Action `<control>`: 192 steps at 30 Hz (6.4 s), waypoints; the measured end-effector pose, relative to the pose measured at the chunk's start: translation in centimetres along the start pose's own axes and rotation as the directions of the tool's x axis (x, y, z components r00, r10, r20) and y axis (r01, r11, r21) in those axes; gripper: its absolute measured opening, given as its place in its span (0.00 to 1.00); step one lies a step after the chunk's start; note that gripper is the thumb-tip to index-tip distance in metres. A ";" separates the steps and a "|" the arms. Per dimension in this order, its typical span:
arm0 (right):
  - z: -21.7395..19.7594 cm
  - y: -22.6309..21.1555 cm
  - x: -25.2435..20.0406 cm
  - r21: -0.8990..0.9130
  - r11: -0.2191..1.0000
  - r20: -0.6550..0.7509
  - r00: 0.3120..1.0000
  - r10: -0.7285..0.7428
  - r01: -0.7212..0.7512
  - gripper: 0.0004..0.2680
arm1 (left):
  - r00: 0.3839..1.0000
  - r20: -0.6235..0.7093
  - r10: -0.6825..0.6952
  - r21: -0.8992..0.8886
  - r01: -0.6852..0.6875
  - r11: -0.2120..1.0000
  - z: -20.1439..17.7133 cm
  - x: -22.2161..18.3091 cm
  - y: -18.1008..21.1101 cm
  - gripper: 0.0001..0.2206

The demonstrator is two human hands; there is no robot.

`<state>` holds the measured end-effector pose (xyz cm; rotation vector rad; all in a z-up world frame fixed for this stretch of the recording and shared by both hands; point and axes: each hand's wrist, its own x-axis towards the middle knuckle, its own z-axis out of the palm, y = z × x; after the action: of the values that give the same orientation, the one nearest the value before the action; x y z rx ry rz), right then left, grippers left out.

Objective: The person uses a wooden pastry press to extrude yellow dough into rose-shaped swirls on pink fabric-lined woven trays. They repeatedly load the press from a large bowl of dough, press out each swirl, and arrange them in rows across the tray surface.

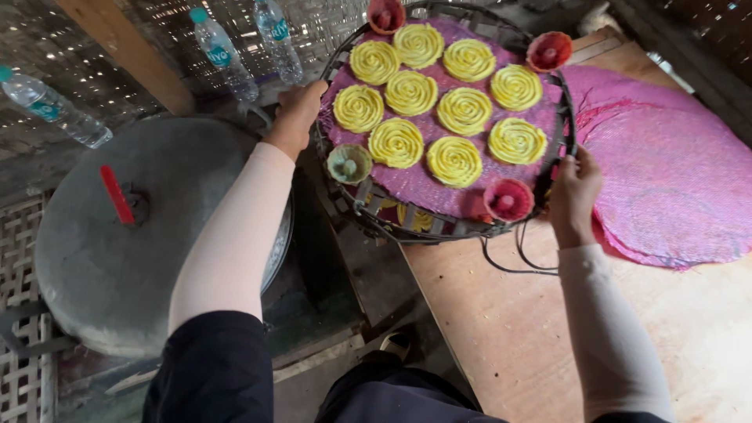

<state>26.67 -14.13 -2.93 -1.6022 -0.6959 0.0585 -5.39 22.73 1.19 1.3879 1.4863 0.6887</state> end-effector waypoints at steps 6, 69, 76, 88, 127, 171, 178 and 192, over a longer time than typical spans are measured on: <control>3.8 3.2 -0.9 -0.213 0.970 -0.040 0.992 -0.124 0.113 0.10 | 0.998 0.035 0.050 0.194 -0.056 0.979 2.4 5.1 -0.9 0.41; -60.8 7.5 -15.9 -0.516 0.551 -0.846 0.292 -0.446 -0.655 0.07 | 0.444 0.868 0.223 0.308 -0.832 0.461 17.5 -43.7 -19.3 0.15; -46.1 -1.3 -22.2 -0.807 0.571 -0.447 0.788 -0.424 -0.151 0.05 | 0.269 0.581 0.768 -0.440 -0.691 0.574 21.0 -43.1 -13.9 0.13; -27.2 -5.4 -43.1 -0.759 0.591 -0.193 0.962 0.194 -0.272 0.08 | -0.020 0.501 0.865 -0.056 -0.998 0.010 31.4 -32.7 -1.4 0.10; -28.3 -1.3 -40.5 0.420 0.793 -0.541 0.581 0.609 -0.441 0.14 | -0.577 0.505 0.642 -0.756 -0.655 0.006 23.1 -53.3 -12.7 0.10; -31.6 -18.0 -38.3 -0.991 0.116 0.059 0.997 -0.042 0.063 0.20 | -0.067 0.947 0.314 -0.304 0.122 0.945 25.3 -41.3 -9.3 0.42; -28.3 -8.7 -43.2 -0.935 0.351 0.095 0.991 0.092 0.057 0.22 | -0.050 0.964 0.262 -0.266 -0.185 0.946 26.5 -39.5 -12.3 0.22; -27.5 -5.9 -44.9 -0.774 0.631 0.040 0.990 0.138 -0.057 0.22 | 0.215 0.813 0.541 -0.416 -0.436 0.798 26.2 -38.9 -12.9 0.04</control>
<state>-0.36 -59.34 -8.64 -2.4952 -0.7538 -0.1043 8.89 -22.35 -10.20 1.7396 0.0511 0.2069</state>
